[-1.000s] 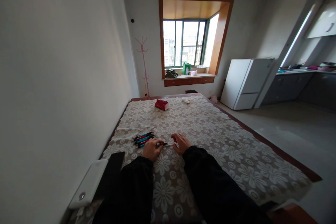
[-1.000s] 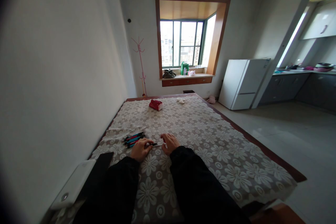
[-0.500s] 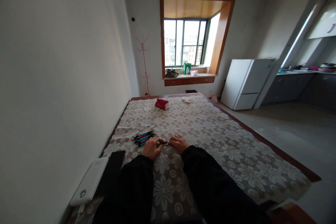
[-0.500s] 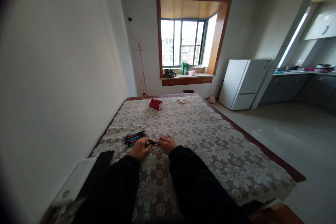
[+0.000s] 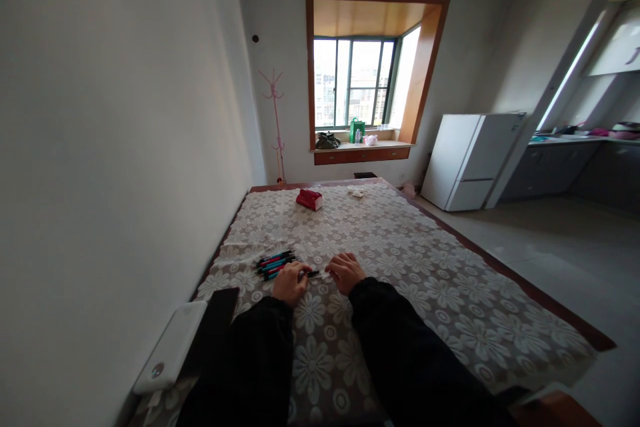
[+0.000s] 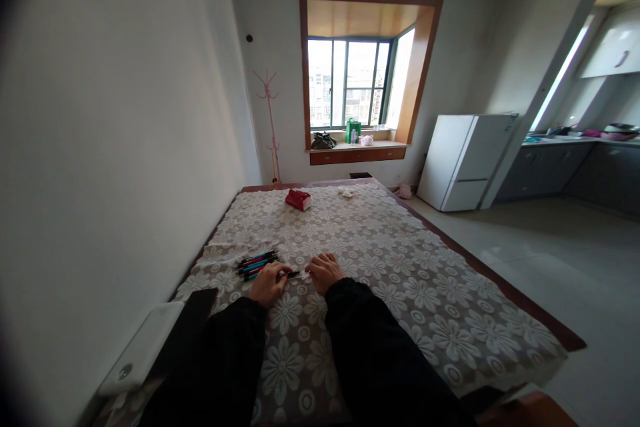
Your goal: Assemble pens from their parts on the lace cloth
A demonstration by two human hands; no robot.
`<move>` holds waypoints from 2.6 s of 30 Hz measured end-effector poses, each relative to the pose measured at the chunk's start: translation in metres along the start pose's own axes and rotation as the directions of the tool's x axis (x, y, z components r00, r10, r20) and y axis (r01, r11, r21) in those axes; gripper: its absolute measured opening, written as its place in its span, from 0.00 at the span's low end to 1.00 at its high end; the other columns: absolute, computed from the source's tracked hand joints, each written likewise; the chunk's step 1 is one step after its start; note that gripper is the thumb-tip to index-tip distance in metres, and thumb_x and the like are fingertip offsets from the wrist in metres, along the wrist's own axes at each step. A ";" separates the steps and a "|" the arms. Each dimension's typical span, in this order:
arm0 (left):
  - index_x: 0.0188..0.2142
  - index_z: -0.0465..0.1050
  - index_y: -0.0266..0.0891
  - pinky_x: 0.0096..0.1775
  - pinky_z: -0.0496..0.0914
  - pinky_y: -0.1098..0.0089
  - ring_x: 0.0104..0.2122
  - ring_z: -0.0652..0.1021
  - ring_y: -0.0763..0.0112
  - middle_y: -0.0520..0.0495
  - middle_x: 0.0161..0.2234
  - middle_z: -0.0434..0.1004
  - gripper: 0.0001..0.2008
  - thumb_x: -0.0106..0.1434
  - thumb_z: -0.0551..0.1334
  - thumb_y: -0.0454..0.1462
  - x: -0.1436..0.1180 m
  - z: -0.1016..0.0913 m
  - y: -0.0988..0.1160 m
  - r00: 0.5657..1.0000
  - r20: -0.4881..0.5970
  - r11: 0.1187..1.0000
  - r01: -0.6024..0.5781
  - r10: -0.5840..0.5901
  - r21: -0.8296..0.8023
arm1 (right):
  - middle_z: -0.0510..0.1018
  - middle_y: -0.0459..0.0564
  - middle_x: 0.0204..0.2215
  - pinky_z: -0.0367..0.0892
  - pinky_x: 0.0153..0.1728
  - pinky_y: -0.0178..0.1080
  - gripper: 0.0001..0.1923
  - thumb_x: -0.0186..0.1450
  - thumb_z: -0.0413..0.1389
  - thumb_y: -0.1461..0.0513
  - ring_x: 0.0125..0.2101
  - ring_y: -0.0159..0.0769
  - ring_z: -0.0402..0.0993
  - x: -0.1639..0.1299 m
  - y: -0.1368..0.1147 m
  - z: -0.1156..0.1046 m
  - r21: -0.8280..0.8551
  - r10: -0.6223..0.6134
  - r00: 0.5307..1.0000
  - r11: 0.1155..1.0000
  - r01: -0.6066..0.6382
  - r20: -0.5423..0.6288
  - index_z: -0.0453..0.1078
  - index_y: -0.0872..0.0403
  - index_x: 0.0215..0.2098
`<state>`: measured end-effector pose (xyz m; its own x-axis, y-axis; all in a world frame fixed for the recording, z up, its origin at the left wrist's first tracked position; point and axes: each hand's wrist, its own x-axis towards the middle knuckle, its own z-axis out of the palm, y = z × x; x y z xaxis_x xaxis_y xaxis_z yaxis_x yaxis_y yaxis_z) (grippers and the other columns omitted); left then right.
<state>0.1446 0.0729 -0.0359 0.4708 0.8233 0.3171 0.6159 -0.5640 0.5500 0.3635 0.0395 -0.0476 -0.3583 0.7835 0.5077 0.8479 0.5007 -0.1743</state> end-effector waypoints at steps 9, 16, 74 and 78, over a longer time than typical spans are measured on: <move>0.37 0.77 0.42 0.45 0.65 0.68 0.42 0.73 0.66 0.47 0.39 0.76 0.13 0.62 0.53 0.31 0.003 0.004 -0.010 1.000 -0.007 0.999 0.010 -0.011 -0.036 | 0.77 0.46 0.36 0.47 0.50 0.45 0.12 0.57 0.51 0.69 0.42 0.38 0.67 -0.003 0.017 0.006 0.017 0.338 0.941 0.941 -0.338 0.004 0.71 0.49 0.35; 0.36 0.76 0.41 0.45 0.65 0.68 0.41 0.74 0.67 0.46 0.39 0.76 0.12 0.62 0.54 0.31 0.004 0.008 -0.016 0.998 -0.065 0.999 0.010 -0.013 -0.052 | 0.75 0.47 0.41 0.47 0.52 0.45 0.12 0.55 0.53 0.68 0.45 0.38 0.66 -0.003 0.013 0.004 0.097 0.223 0.975 0.971 -0.220 -0.020 0.72 0.48 0.34; 0.31 0.81 0.46 0.50 0.65 0.62 0.44 0.71 0.63 0.47 0.41 0.77 0.06 0.55 0.65 0.41 -0.001 -0.003 0.008 0.994 0.033 0.994 -0.100 0.101 -0.037 | 0.73 0.48 0.26 0.67 0.34 0.38 0.14 0.39 0.42 0.67 0.30 0.37 0.70 -0.003 0.033 0.000 0.588 0.554 0.734 0.765 -0.262 -0.394 0.64 0.52 0.22; 0.30 0.81 0.47 0.49 0.65 0.63 0.44 0.72 0.63 0.48 0.40 0.77 0.05 0.55 0.65 0.41 -0.001 -0.003 0.008 0.992 0.023 0.992 -0.126 0.127 -0.028 | 0.66 0.43 0.13 0.62 0.25 0.33 0.08 0.40 0.42 0.67 0.19 0.32 0.64 -0.004 0.031 0.002 0.548 0.533 0.794 0.774 -0.317 -0.294 0.60 0.53 0.13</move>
<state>0.1474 0.0678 -0.0297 0.5594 0.7435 0.3665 0.5336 -0.6613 0.5272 0.3904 0.0528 -0.0567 0.2823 0.7804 0.5579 0.5563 0.3407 -0.7580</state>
